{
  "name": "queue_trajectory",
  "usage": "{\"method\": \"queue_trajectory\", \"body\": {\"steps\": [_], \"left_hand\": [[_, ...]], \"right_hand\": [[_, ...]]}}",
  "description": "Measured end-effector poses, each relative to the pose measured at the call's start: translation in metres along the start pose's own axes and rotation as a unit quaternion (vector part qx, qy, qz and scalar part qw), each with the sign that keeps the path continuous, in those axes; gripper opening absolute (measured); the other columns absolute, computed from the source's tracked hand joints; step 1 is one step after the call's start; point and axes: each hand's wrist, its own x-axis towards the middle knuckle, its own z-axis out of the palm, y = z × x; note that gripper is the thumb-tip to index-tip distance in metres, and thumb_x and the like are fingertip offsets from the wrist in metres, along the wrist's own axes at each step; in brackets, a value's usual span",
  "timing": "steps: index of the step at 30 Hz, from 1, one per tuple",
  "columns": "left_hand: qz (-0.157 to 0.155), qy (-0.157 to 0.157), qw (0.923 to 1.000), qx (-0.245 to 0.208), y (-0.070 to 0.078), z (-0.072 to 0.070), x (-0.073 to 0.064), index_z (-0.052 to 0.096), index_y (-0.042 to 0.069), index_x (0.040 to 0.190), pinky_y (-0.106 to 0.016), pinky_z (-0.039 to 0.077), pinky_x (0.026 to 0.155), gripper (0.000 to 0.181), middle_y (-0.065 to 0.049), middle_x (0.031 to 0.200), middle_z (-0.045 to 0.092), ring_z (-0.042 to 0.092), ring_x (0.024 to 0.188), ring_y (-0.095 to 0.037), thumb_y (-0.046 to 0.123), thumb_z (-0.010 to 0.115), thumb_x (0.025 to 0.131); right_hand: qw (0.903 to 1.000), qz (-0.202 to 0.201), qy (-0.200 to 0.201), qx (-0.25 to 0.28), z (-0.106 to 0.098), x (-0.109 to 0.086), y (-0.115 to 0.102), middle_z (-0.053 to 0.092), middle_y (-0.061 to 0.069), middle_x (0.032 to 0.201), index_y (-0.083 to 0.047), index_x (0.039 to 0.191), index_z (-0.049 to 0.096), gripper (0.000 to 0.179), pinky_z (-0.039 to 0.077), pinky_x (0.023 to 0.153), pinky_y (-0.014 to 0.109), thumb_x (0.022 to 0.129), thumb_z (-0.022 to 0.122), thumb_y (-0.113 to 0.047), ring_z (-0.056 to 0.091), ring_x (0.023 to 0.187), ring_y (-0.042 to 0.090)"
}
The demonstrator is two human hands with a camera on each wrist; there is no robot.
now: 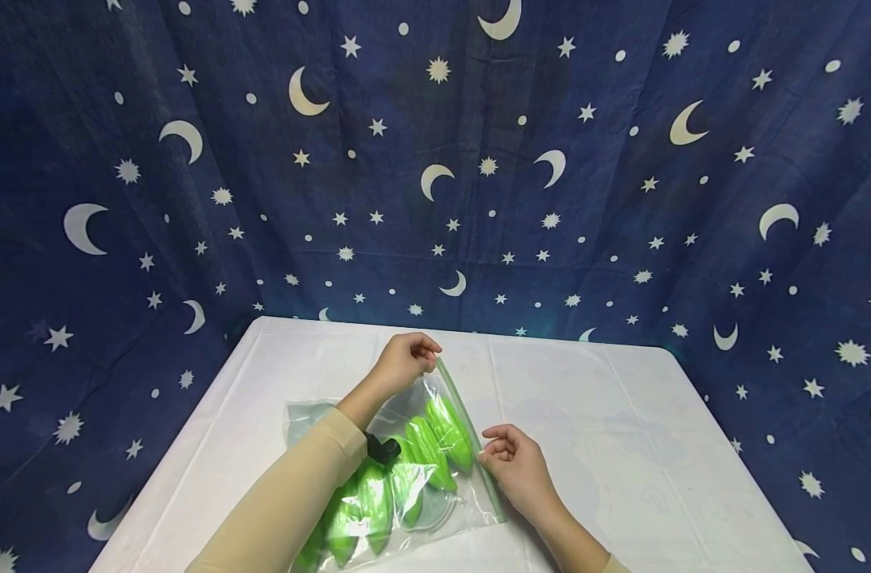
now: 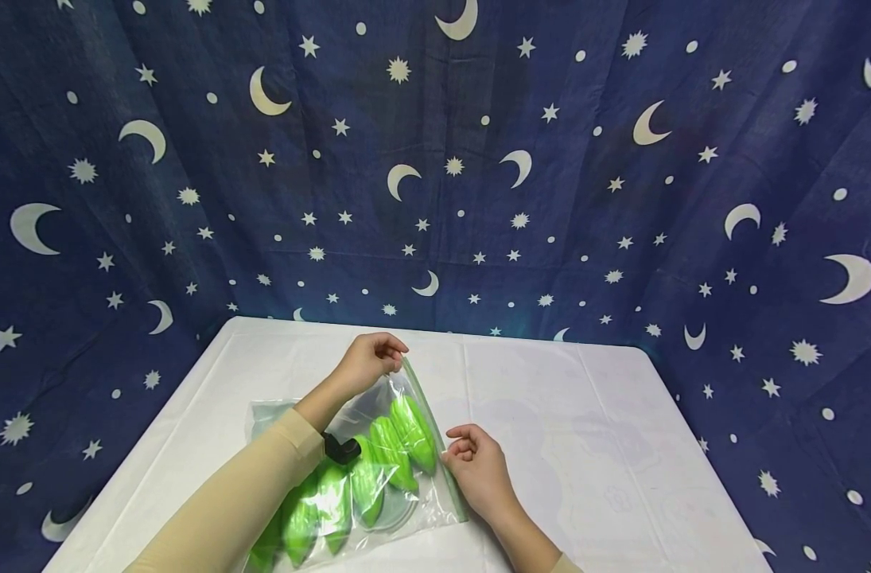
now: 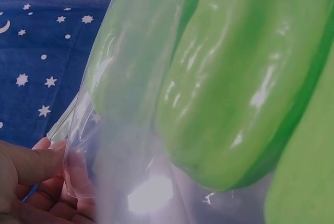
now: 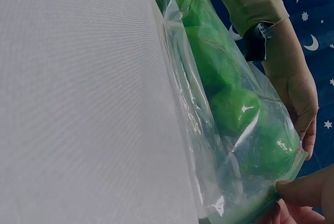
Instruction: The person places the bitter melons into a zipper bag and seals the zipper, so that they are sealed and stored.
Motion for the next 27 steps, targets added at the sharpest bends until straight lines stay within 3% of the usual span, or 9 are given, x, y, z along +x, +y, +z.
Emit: {"method": "queue_trajectory", "body": {"steps": [21,27], "left_hand": [[-0.011,0.014,0.9998,-0.003,-0.0037,-0.0045,0.0007,0.077,0.001,0.105,-0.020,0.052,0.066,0.019,-0.007,0.087,0.071,0.062,0.076,-0.012,-0.011,0.072,0.091],[-0.008,0.018,0.9998,-0.003,-0.0047,-0.0054,0.0008,0.076,-0.005,0.108,-0.020,0.052,0.065,0.019,-0.009,0.086,0.071,0.062,0.076,-0.012,-0.011,0.072,0.091]], "right_hand": [[0.9999,0.010,0.003,0.008,-0.0063,-0.0055,0.0034,0.068,0.009,0.087,-0.001,0.118,0.070,0.034,0.047,0.059,0.017,0.086,0.080,0.004,0.057,0.070,0.010],[0.9999,0.010,0.005,0.001,-0.0071,-0.0060,0.0055,0.068,0.009,0.089,-0.002,0.119,0.070,0.036,0.048,0.059,0.018,0.085,0.080,0.006,0.057,0.072,0.012]]}}
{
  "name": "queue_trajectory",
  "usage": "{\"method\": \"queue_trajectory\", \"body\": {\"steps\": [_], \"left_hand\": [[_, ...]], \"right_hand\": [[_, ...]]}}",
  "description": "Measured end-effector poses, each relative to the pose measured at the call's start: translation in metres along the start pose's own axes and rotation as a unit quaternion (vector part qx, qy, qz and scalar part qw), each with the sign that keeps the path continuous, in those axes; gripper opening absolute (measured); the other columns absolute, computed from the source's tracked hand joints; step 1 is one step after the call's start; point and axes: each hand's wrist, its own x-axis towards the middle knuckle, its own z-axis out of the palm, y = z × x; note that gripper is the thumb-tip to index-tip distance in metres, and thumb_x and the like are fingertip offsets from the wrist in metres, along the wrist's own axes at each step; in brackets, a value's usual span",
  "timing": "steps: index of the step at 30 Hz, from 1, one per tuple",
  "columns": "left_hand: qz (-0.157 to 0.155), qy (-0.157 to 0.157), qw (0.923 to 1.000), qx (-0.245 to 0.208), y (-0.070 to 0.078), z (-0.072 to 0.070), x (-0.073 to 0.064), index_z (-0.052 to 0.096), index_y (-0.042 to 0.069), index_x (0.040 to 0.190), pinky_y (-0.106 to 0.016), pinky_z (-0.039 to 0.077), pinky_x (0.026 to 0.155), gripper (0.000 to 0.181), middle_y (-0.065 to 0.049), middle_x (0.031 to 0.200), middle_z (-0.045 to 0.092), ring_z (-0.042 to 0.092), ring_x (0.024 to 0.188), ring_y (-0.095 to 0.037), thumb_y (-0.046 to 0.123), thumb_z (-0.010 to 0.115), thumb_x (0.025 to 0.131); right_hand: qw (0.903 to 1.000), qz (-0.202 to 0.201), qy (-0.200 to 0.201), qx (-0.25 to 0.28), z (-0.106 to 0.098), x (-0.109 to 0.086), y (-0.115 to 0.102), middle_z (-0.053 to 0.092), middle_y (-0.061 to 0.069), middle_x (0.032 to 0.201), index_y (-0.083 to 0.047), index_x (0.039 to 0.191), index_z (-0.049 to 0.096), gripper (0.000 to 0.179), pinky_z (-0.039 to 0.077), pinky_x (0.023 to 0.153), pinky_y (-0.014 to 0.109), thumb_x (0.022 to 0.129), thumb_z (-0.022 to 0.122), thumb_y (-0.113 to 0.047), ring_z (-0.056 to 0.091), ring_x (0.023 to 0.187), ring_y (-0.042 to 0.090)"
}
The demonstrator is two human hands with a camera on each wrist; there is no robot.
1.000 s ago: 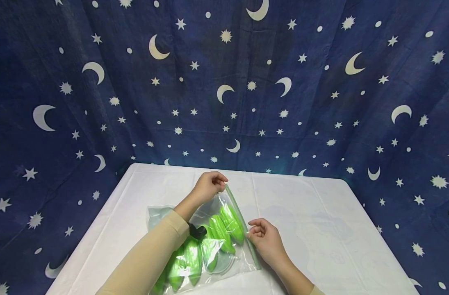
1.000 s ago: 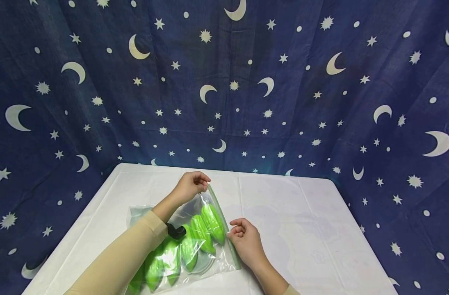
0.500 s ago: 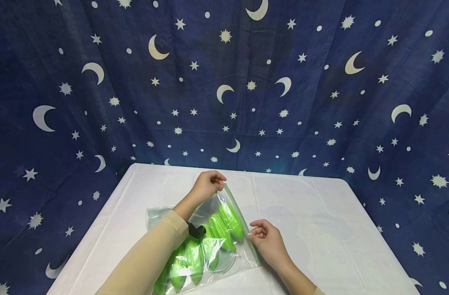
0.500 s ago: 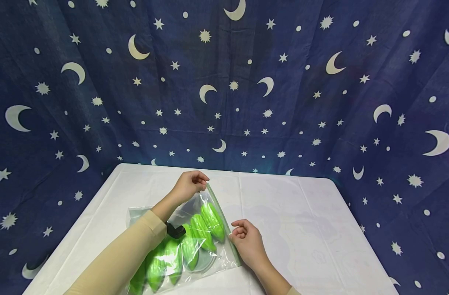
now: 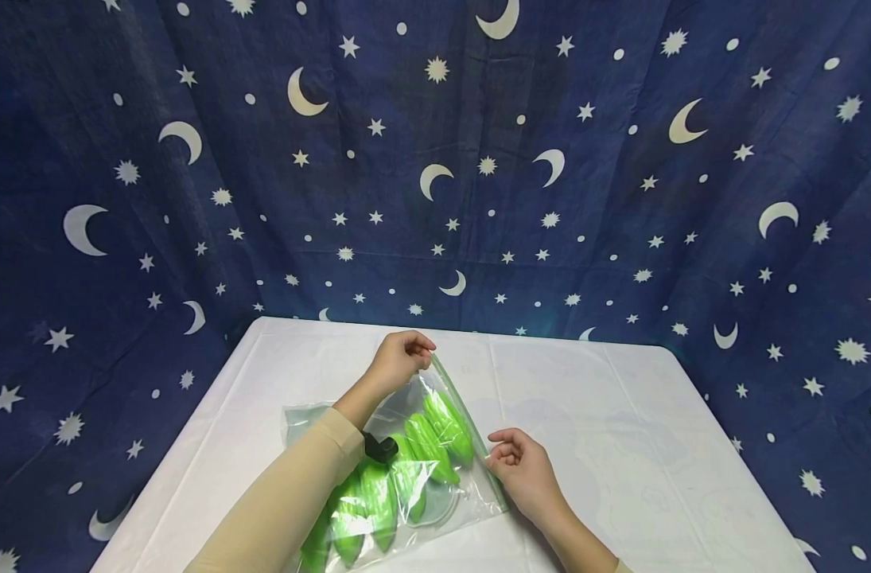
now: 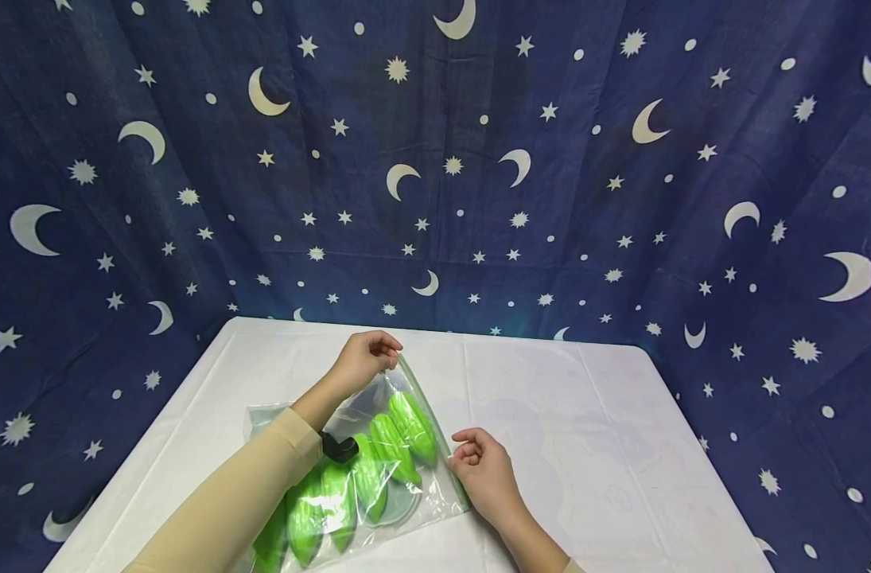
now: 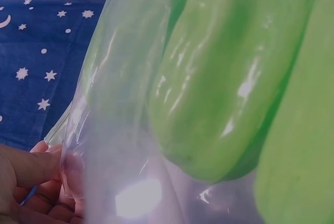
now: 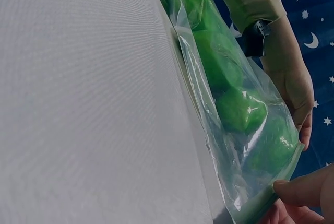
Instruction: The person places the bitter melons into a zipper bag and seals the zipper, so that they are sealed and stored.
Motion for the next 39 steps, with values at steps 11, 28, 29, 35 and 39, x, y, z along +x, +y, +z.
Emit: {"method": "queue_trajectory", "body": {"steps": [11,28,29,35,39], "left_hand": [[-0.001,0.009,0.9999,-0.007,-0.0006,-0.0017,0.0000,0.076,-0.004,0.106,-0.020,0.052,0.065,0.018,-0.009,0.086,0.071,0.063,0.076,-0.012,-0.012,0.072,0.091],[-0.005,0.014,0.9999,-0.008,-0.0021,-0.0031,-0.0002,0.074,-0.009,0.110,-0.019,0.051,0.063,0.021,-0.008,0.085,0.071,0.061,0.075,-0.011,-0.013,0.071,0.090],[-0.005,0.015,0.9999,-0.007,-0.0023,-0.0031,-0.0003,0.075,-0.008,0.109,-0.019,0.051,0.063,0.020,-0.008,0.085,0.071,0.061,0.074,-0.011,-0.013,0.071,0.090],[-0.006,0.017,0.9998,-0.005,-0.0026,-0.0039,-0.0003,0.075,-0.006,0.109,-0.019,0.051,0.064,0.020,-0.008,0.086,0.071,0.062,0.075,-0.012,-0.013,0.071,0.090],[-0.006,0.022,0.9997,0.002,-0.0032,-0.0045,0.0000,0.076,-0.005,0.108,-0.020,0.052,0.064,0.020,-0.007,0.086,0.072,0.063,0.076,-0.012,-0.012,0.071,0.090]], "right_hand": [[1.0000,-0.002,0.004,-0.003,-0.0019,-0.0007,0.0008,0.069,0.009,0.089,-0.001,0.120,0.070,0.038,0.047,0.059,0.017,0.084,0.080,0.006,0.056,0.071,0.011],[1.0000,0.007,-0.001,-0.003,-0.0066,-0.0045,0.0013,0.068,0.009,0.087,-0.001,0.119,0.070,0.037,0.047,0.059,0.016,0.084,0.081,0.006,0.056,0.070,0.010],[1.0000,0.008,-0.001,-0.004,-0.0068,-0.0048,0.0013,0.068,0.009,0.088,-0.001,0.119,0.070,0.037,0.047,0.059,0.017,0.084,0.081,0.006,0.056,0.070,0.010],[0.9998,0.015,0.000,-0.013,-0.0079,-0.0059,0.0012,0.068,0.008,0.088,-0.001,0.119,0.070,0.036,0.047,0.059,0.017,0.085,0.081,0.005,0.056,0.071,0.011],[0.9998,0.018,-0.001,-0.013,-0.0088,-0.0060,0.0020,0.068,0.008,0.088,-0.001,0.119,0.070,0.037,0.048,0.059,0.017,0.085,0.081,0.005,0.057,0.071,0.011]]}}
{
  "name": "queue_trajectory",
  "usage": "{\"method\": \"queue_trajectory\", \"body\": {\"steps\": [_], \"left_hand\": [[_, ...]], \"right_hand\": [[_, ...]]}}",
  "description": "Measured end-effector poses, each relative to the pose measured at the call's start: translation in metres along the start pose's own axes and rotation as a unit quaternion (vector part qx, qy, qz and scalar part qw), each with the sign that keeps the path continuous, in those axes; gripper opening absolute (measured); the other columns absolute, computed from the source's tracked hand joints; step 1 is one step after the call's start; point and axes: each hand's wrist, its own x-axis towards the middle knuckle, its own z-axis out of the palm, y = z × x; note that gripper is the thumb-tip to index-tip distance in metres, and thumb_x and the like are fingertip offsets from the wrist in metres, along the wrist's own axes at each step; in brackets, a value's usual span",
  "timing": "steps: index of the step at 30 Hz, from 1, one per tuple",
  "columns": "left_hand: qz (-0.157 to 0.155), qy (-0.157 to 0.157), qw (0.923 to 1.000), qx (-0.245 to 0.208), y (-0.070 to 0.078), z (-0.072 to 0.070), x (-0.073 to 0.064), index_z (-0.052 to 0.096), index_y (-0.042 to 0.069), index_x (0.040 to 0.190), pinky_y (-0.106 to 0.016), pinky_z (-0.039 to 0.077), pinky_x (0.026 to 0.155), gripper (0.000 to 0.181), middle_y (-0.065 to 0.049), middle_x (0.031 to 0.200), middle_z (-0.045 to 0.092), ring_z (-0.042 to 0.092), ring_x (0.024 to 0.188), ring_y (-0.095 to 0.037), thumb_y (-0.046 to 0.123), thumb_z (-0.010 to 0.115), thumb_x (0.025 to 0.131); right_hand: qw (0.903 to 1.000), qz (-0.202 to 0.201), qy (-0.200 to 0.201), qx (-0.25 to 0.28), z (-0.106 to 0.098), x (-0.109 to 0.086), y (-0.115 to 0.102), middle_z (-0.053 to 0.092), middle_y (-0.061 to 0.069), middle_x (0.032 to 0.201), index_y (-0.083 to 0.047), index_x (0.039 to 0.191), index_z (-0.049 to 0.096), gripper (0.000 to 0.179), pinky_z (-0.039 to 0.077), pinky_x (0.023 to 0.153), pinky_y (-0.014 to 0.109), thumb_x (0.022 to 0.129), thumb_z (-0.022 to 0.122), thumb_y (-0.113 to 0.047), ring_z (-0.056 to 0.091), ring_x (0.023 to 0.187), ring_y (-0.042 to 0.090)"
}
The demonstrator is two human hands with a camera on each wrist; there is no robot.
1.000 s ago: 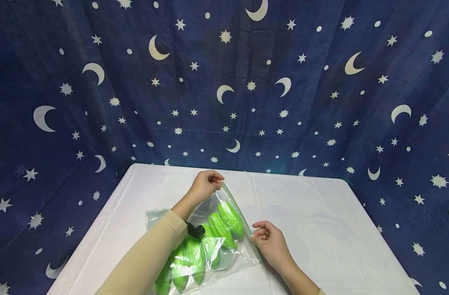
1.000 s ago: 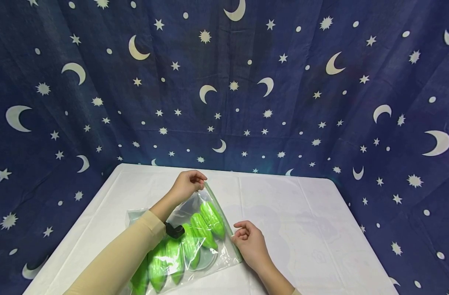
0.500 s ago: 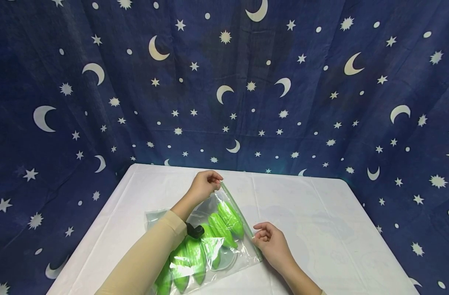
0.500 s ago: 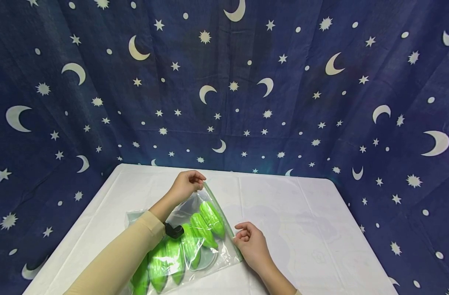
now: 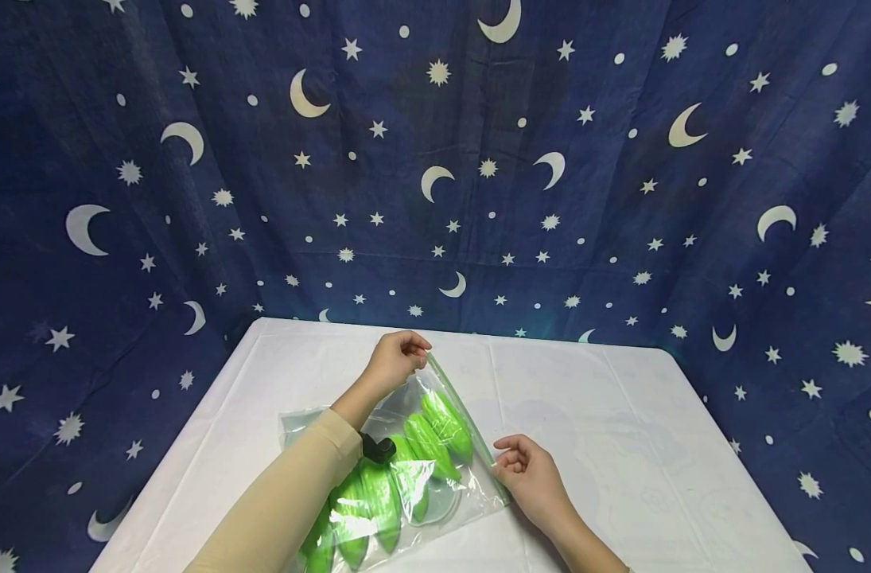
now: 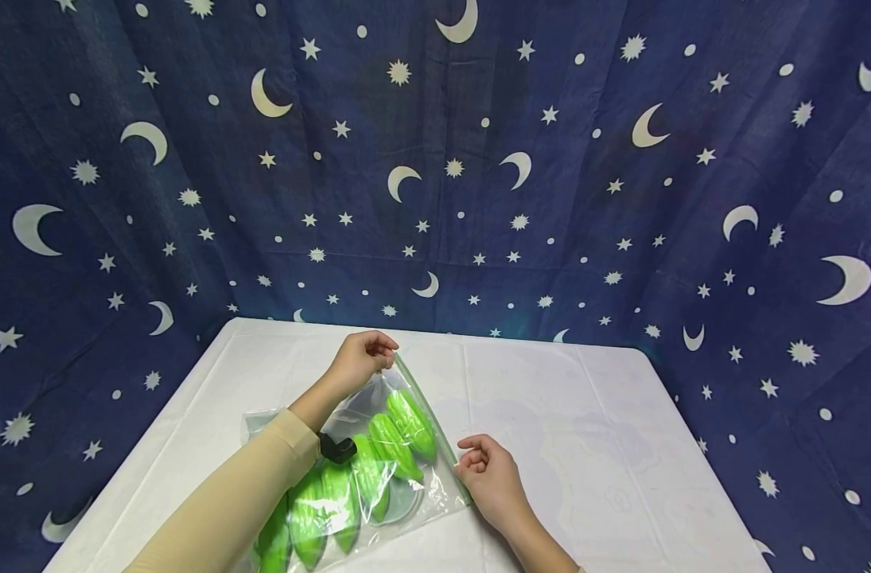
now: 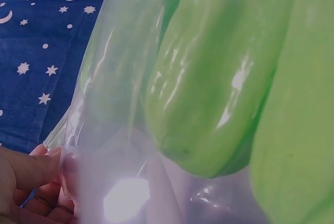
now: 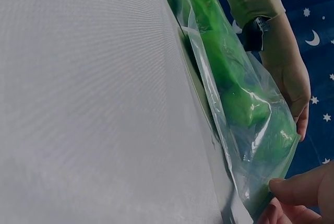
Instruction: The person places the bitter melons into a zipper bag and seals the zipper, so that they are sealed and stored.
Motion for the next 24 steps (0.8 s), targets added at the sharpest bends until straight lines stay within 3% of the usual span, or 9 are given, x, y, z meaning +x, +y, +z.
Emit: {"method": "queue_trajectory", "body": {"steps": [8,24], "left_hand": [[-0.008,0.014,0.9999,-0.001,0.0005,-0.0001,0.0009,0.077,-0.002,0.106,-0.022,0.052,0.066,0.019,-0.001,0.084,0.070,0.063,0.077,-0.014,-0.012,0.071,0.091],[-0.003,0.024,0.9997,0.003,0.0000,-0.0021,0.0016,0.076,-0.006,0.109,-0.021,0.052,0.065,0.020,-0.004,0.086,0.071,0.062,0.076,-0.013,-0.012,0.071,0.091]], "right_hand": [[1.0000,0.000,-0.002,0.001,-0.0027,-0.0008,0.0032,0.068,0.007,0.087,-0.002,0.118,0.070,0.036,0.048,0.059,0.017,0.085,0.081,0.006,0.056,0.071,0.010],[1.0000,0.008,-0.003,0.000,-0.0086,-0.0047,0.0033,0.068,0.009,0.089,-0.001,0.120,0.069,0.037,0.049,0.060,0.017,0.085,0.079,0.008,0.057,0.072,0.012]]}}
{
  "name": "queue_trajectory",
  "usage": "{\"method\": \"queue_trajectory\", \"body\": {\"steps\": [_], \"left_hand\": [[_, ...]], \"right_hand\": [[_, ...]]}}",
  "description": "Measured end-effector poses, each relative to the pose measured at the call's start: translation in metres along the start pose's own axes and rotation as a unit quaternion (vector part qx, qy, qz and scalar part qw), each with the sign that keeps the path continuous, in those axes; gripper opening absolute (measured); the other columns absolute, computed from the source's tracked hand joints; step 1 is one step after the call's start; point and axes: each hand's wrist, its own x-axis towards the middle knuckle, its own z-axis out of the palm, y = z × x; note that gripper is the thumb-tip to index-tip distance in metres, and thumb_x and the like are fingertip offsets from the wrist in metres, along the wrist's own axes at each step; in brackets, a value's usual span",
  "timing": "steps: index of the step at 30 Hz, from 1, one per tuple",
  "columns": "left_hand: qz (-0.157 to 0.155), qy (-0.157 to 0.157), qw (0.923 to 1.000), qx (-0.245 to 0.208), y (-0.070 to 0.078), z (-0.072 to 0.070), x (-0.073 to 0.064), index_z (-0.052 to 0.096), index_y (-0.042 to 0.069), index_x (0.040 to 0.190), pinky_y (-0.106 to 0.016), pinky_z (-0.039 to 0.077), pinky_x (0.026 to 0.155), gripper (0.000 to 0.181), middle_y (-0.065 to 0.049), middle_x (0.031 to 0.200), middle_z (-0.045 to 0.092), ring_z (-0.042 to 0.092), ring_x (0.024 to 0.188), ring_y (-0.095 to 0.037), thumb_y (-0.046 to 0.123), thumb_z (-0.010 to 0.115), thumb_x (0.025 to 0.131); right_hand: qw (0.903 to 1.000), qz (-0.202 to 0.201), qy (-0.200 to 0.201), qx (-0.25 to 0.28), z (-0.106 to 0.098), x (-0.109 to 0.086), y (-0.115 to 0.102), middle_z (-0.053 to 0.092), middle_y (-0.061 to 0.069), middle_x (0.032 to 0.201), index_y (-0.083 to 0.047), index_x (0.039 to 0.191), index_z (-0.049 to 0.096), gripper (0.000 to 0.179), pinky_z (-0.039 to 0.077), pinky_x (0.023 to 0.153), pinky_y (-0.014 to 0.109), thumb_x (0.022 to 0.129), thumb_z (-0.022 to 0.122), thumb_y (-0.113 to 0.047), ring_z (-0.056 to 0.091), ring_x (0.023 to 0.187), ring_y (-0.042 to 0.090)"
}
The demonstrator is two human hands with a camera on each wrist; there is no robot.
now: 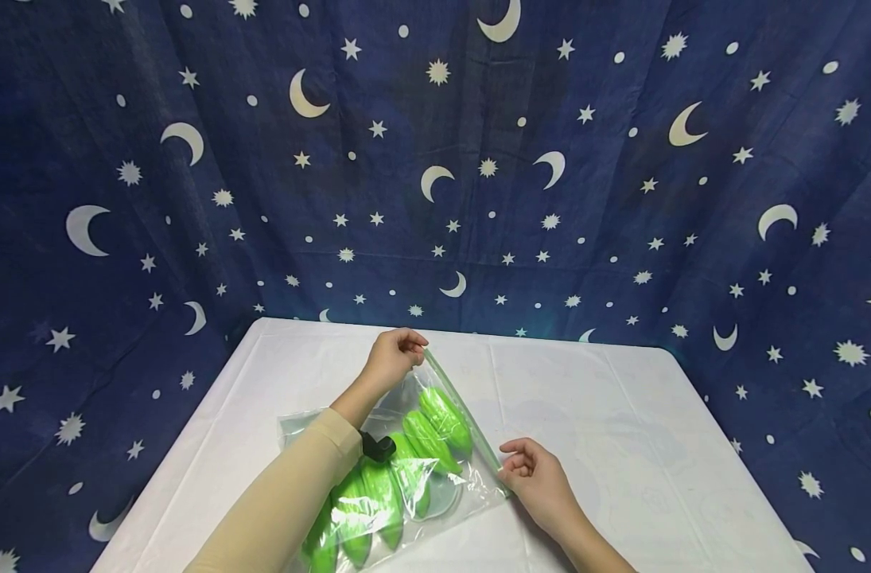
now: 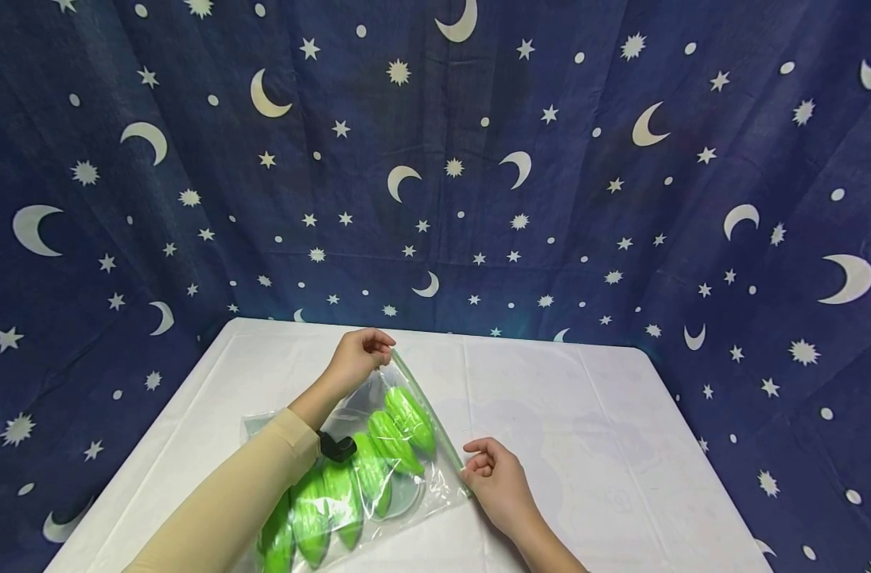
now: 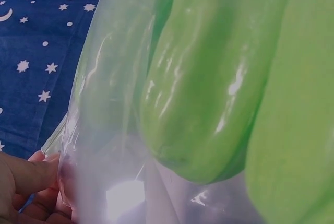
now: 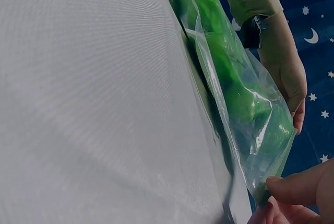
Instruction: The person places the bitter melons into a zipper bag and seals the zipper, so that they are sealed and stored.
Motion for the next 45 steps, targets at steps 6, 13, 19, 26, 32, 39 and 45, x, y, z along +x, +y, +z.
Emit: {"method": "queue_trajectory", "body": {"steps": [6,13,19,26,32,39,45], "left_hand": [[0.000,0.003,1.0000,-0.002,0.001,0.000,0.000,0.077,-0.002,0.107,-0.023,0.053,0.066,0.019,-0.004,0.087,0.071,0.063,0.077,-0.014,-0.012,0.071,0.091],[0.003,0.011,0.9999,-0.002,0.001,0.001,0.000,0.077,-0.001,0.105,-0.022,0.052,0.064,0.019,-0.002,0.085,0.070,0.062,0.076,-0.013,-0.012,0.072,0.091],[0.003,0.016,0.9999,0.003,0.000,0.001,0.001,0.077,-0.002,0.105,-0.021,0.051,0.064,0.020,-0.002,0.084,0.070,0.061,0.075,-0.012,-0.013,0.072,0.090],[0.003,0.020,0.9998,0.001,0.000,0.001,0.001,0.077,-0.001,0.105,-0.020,0.050,0.064,0.021,-0.009,0.087,0.071,0.061,0.075,-0.012,-0.013,0.072,0.089],[0.001,0.020,0.9998,0.001,0.002,0.003,0.000,0.077,-0.003,0.105,-0.020,0.050,0.063,0.019,-0.007,0.086,0.071,0.061,0.074,-0.012,-0.013,0.072,0.090],[0.006,0.007,0.9999,-0.006,0.008,0.005,-0.001,0.076,-0.005,0.106,-0.020,0.051,0.065,0.019,0.005,0.082,0.070,0.063,0.078,-0.012,-0.013,0.071,0.090],[0.007,-0.004,0.9999,-0.006,0.010,0.006,-0.002,0.076,-0.005,0.107,-0.020,0.052,0.066,0.018,-0.010,0.090,0.075,0.065,0.079,-0.014,-0.013,0.071,0.091]], "right_hand": [[1.0000,0.004,0.003,-0.005,-0.002,-0.001,0.002,0.068,0.009,0.088,-0.001,0.120,0.070,0.037,0.048,0.059,0.017,0.085,0.079,0.008,0.057,0.071,0.011],[0.9999,0.005,0.005,-0.008,-0.005,-0.003,0.002,0.068,0.009,0.089,-0.001,0.120,0.070,0.038,0.048,0.059,0.017,0.085,0.080,0.007,0.056,0.071,0.011],[0.9999,-0.002,-0.005,-0.013,-0.008,-0.005,0.002,0.068,0.008,0.089,0.000,0.121,0.069,0.037,0.048,0.059,0.017,0.087,0.079,0.006,0.057,0.071,0.011],[0.9997,-0.001,-0.008,-0.022,-0.011,-0.006,0.004,0.067,0.007,0.089,0.000,0.121,0.068,0.036,0.049,0.060,0.017,0.087,0.079,0.006,0.057,0.072,0.011],[0.9995,-0.003,-0.020,-0.023,-0.014,-0.007,0.004,0.067,0.007,0.088,0.000,0.122,0.068,0.038,0.048,0.060,0.018,0.086,0.079,0.005,0.057,0.072,0.011],[0.9983,-0.005,-0.053,-0.023,-0.018,-0.006,0.003,0.068,0.009,0.092,0.001,0.133,0.063,0.050,0.050,0.061,0.018,0.085,0.078,0.005,0.059,0.074,0.011],[0.9989,-0.014,-0.044,-0.014,-0.018,-0.001,0.000,0.075,0.012,0.105,0.000,0.134,0.064,0.050,0.058,0.071,0.021,0.086,0.078,0.004,0.068,0.086,0.017]]}}
